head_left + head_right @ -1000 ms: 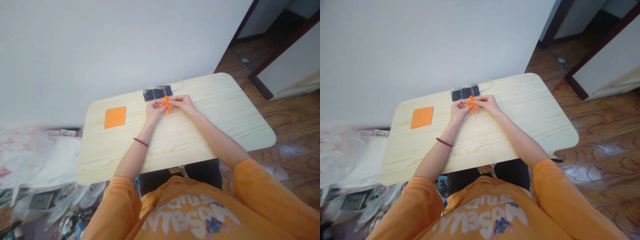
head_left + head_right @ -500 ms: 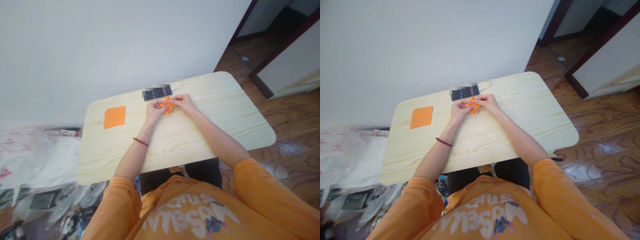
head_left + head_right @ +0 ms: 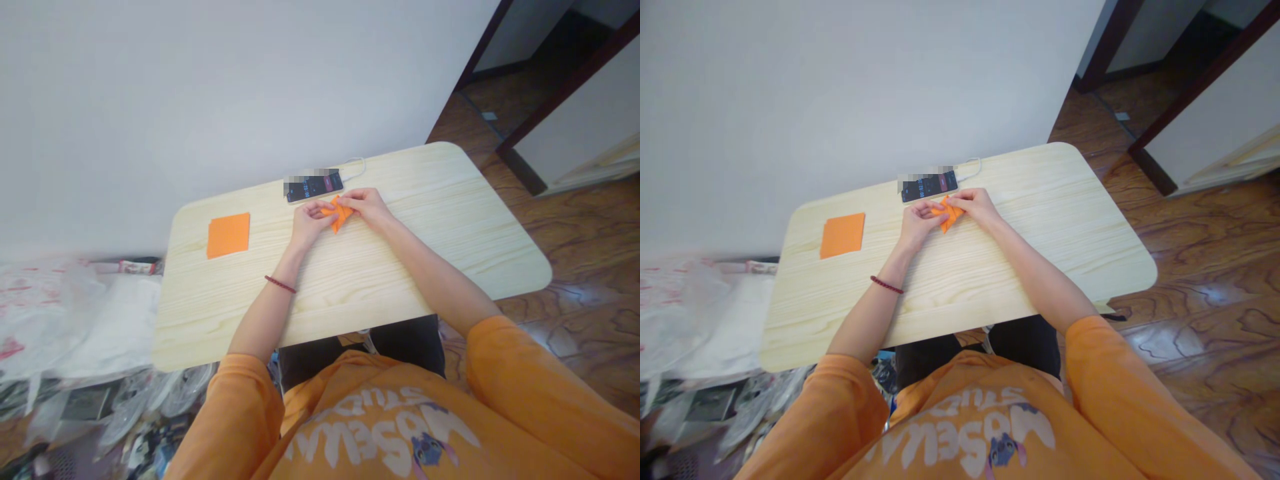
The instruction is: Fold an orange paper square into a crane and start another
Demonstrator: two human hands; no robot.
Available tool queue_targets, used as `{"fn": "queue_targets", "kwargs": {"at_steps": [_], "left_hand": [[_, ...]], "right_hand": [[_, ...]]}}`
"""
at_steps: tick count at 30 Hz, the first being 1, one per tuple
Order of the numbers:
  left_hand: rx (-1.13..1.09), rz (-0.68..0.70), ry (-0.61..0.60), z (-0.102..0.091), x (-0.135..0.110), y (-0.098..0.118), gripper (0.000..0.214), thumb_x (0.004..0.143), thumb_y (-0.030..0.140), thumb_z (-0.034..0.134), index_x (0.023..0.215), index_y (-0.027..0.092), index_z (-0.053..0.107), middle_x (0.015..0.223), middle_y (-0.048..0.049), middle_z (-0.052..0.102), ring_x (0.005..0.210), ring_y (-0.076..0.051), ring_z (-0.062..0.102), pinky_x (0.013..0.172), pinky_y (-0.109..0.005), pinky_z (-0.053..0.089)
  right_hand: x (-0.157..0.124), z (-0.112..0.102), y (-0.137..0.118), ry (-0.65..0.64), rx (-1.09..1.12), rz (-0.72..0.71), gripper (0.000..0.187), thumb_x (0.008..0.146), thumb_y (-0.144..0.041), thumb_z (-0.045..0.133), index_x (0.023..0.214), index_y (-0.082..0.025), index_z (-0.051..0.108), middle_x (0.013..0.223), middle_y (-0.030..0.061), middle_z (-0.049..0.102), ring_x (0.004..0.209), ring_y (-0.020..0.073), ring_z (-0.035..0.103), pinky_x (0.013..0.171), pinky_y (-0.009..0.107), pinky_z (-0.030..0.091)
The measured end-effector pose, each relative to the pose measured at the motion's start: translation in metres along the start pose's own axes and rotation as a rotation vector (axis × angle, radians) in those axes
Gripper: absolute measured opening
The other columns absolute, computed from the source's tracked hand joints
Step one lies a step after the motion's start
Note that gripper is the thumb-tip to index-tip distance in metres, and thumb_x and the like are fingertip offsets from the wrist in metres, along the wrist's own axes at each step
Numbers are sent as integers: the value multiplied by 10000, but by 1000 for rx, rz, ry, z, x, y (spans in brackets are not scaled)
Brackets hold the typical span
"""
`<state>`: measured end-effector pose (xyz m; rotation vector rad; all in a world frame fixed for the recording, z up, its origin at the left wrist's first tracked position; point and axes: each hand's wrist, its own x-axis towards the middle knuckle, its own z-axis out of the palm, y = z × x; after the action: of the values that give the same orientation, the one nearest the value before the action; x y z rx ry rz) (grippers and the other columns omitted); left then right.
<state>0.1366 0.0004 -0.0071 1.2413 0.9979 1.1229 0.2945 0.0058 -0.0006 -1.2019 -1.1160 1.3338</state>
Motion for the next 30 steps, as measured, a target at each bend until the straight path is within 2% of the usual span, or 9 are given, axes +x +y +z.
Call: {"fn": "queue_targets", "kwargs": {"at_steps": [7, 13, 20, 30], "left_hand": [[14, -13, -19, 0, 0, 0, 270, 511, 203, 811, 723, 150, 653, 800, -38, 718, 743, -171, 685, 764, -333, 560], [12, -37, -34, -1, 0, 1, 273, 515, 183, 810, 732, 132, 652, 816, -62, 712, 746, -183, 685, 779, -348, 552], [40, -56, -36, 0, 0, 2, 293, 500, 209, 808, 741, 136, 657, 812, -45, 721, 716, -162, 679, 756, -329, 555], [65, -89, -41, -1, 0, 6, 293, 499, 207, 808, 740, 139, 656, 819, -51, 726, 743, -172, 685, 767, -335, 553]], "right_hand": [[-2, 2, -5, -4, 18, -18, 245, 542, -352, 786, 647, -158, 680, 587, 1, 635, 545, 93, 503, 523, 229, 401], [1, 1, 0, 8, 27, -12, 226, 553, -349, 766, 634, -158, 675, 548, -13, 590, 502, 76, 439, 480, 227, 314], [-2, 1, -6, 8, 41, -19, 223, 587, -337, 733, 579, -135, 638, 453, -41, 485, 451, 50, 343, 446, 224, 226], [-2, 1, -6, 4, 93, -13, 233, 584, -319, 760, 579, -124, 631, 443, -42, 483, 431, 39, 364, 429, 206, 214]]}}
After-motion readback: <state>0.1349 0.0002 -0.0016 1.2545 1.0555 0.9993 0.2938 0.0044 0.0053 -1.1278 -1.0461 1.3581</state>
